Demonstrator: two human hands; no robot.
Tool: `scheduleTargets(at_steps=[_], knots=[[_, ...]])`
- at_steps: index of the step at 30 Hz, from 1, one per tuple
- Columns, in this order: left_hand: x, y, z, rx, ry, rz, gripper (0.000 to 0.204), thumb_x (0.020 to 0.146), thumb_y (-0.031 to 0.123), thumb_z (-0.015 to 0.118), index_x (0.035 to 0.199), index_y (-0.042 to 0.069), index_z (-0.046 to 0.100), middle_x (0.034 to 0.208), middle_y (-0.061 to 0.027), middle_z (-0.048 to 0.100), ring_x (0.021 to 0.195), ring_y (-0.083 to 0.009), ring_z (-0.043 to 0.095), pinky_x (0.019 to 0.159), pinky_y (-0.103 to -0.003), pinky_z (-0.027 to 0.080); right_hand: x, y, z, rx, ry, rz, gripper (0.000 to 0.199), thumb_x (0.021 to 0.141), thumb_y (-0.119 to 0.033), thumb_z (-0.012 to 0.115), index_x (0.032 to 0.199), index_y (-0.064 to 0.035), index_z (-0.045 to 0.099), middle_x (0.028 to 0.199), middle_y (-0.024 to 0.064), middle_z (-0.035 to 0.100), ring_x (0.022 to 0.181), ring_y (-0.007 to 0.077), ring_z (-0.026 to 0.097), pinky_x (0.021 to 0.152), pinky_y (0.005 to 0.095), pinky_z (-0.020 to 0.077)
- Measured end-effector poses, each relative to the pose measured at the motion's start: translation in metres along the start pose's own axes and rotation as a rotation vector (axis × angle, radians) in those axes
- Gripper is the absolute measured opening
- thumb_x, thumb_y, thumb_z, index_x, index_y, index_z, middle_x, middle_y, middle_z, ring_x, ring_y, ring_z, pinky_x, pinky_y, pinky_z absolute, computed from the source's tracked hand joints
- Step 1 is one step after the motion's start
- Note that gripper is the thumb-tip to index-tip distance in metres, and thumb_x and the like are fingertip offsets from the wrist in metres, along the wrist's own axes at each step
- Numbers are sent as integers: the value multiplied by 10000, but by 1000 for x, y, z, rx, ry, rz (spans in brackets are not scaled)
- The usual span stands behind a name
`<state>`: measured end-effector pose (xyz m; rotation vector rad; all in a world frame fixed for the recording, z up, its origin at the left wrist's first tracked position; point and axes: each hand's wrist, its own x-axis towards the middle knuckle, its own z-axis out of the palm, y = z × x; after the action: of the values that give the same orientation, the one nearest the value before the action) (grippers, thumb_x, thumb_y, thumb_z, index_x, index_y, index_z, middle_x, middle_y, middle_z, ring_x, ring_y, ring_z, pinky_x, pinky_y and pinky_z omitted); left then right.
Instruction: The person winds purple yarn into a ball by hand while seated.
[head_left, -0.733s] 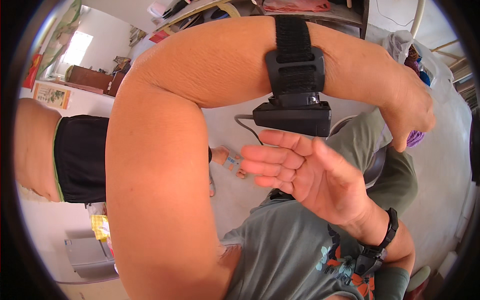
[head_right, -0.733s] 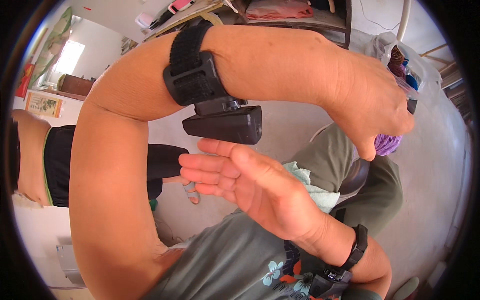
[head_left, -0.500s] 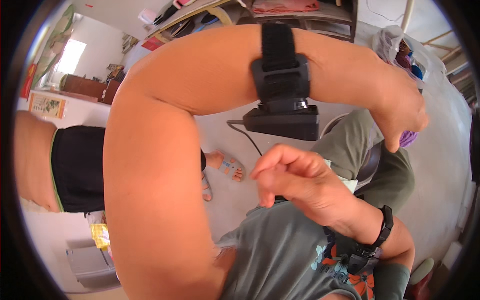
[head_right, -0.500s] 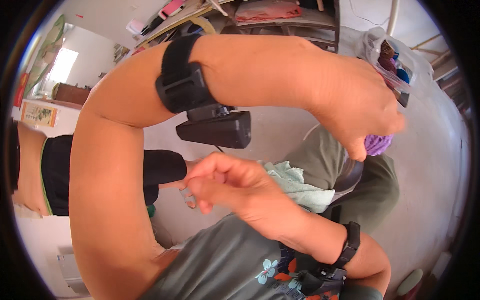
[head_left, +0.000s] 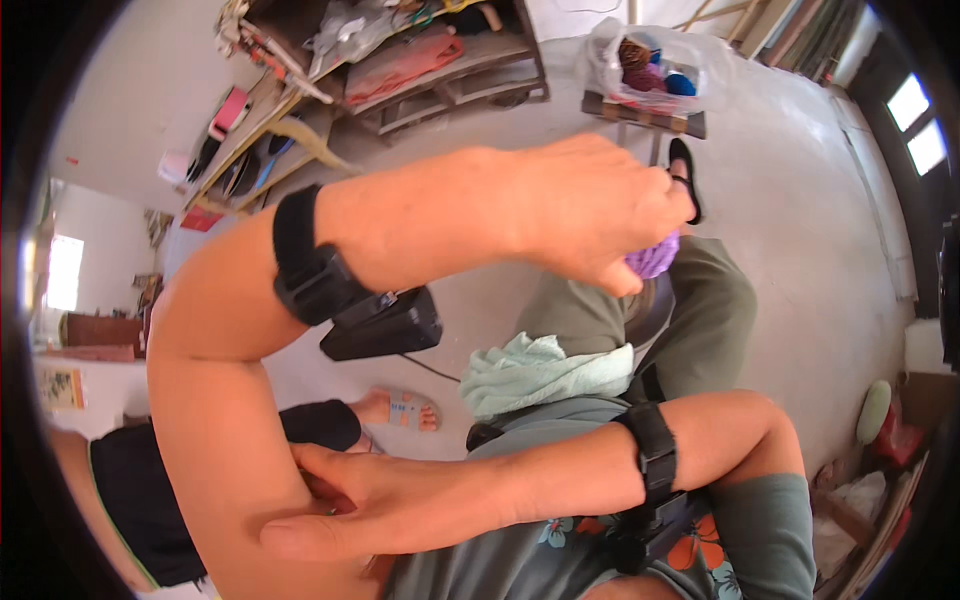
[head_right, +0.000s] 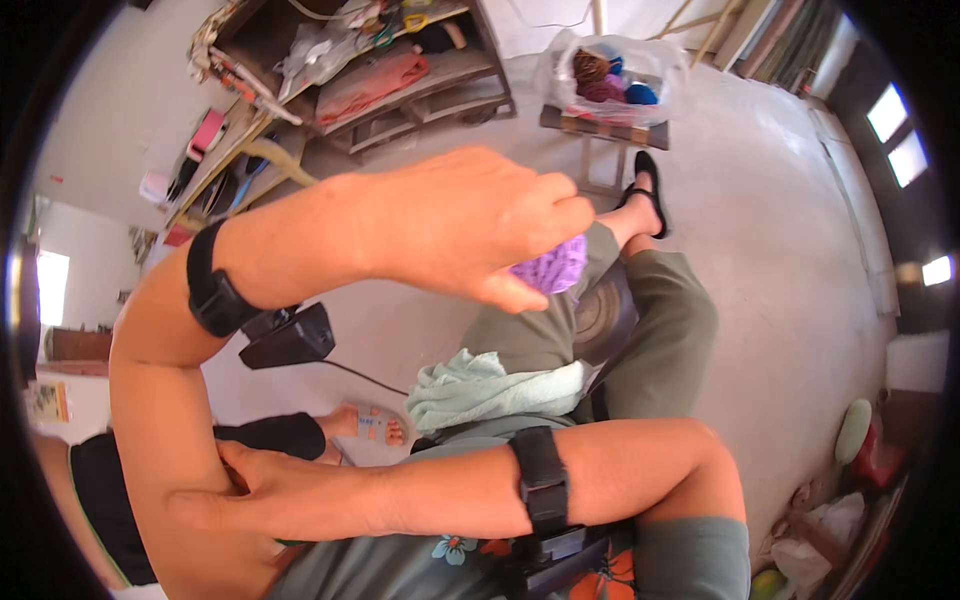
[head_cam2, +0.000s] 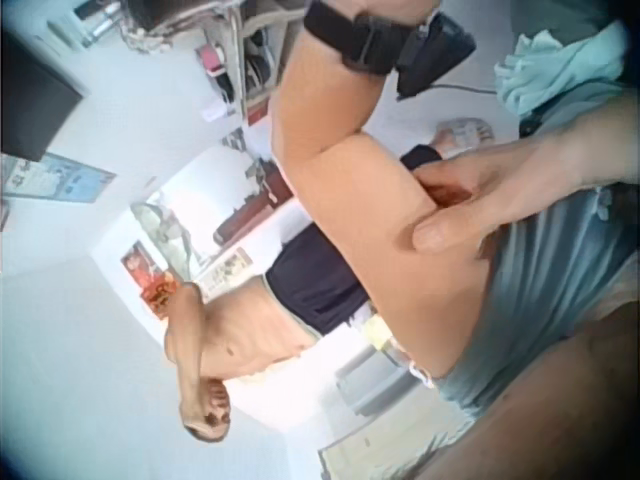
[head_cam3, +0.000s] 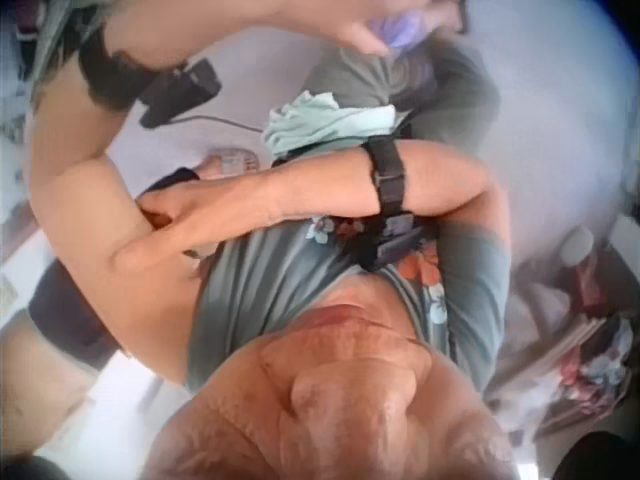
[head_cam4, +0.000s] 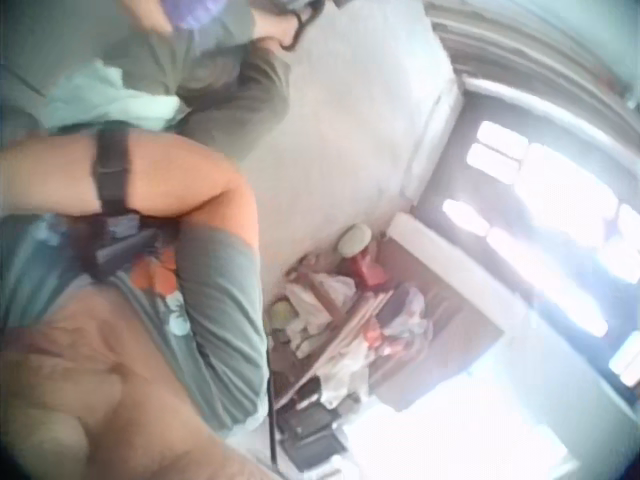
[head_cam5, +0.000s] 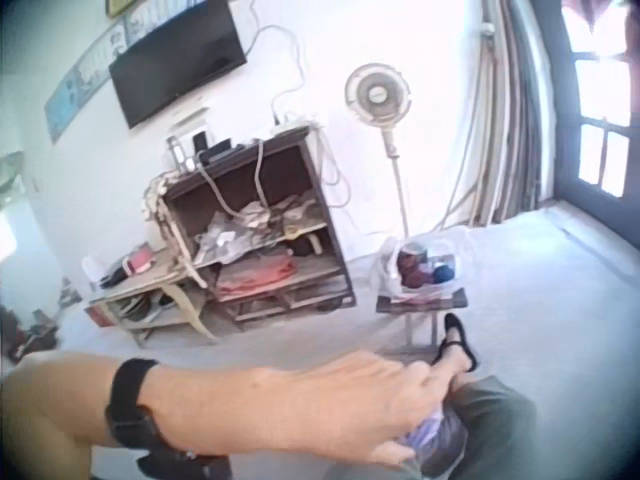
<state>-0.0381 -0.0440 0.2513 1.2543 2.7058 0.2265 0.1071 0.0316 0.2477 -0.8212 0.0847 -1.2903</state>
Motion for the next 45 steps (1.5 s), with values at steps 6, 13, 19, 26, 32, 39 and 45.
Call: scheduleTargets(at_steps=[6,13,19,26,32,39,45], knots=[[4,4,-9,-3,-34,-21,473,748,300,774,1016,-2,529,900,-175,587,814,-393,639,658,-467,511,4,6,0,9,93,-47,863,936,-586,598,1462,40,320,1360,135,518,1236,178,502,1054,317,408],[9,10,-4,-17,10,7,575,737,275,779,1143,-11,488,906,-175,629,826,-370,669,676,-461,534,15,14,-3,-95,185,-165,608,946,-504,641,1206,43,594,1084,88,684,977,120,589,867,295,489],[11,13,-5,-23,18,11,679,732,236,775,1258,-26,435,897,-183,664,826,-368,683,691,-454,547,12,8,-5,-197,260,-201,605,926,-493,673,1184,48,593,1056,93,683,989,128,596,875,275,487],[8,8,-1,-67,32,1,504,746,310,787,1058,18,518,933,-174,597,808,-383,650,662,-464,526,9,5,-6,-320,396,-51,651,851,-551,734,1135,6,555,939,38,605,835,114,542,732,271,479],[4,2,7,-39,115,75,588,741,363,792,1092,-9,501,921,-185,559,777,-393,637,619,-476,524,-10,-16,-15,-298,375,213,706,958,-411,659,1430,34,382,1093,94,641,985,141,621,902,282,497],[-9,-15,57,-224,147,-47,680,776,428,775,1224,-3,499,1086,-207,601,879,-419,647,699,-472,539,-112,-58,-21,-522,468,205,280,1014,-154,580,1220,31,613,1083,131,682,937,183,650,878,327,519],[-15,-5,115,-429,341,-150,653,812,455,753,1260,44,513,1166,-185,620,982,-400,643,812,-455,535,-213,-30,-41,-413,1223,-407,108,970,-124,625,999,-20,630,887,62,683,734,105,600,679,245,498]])
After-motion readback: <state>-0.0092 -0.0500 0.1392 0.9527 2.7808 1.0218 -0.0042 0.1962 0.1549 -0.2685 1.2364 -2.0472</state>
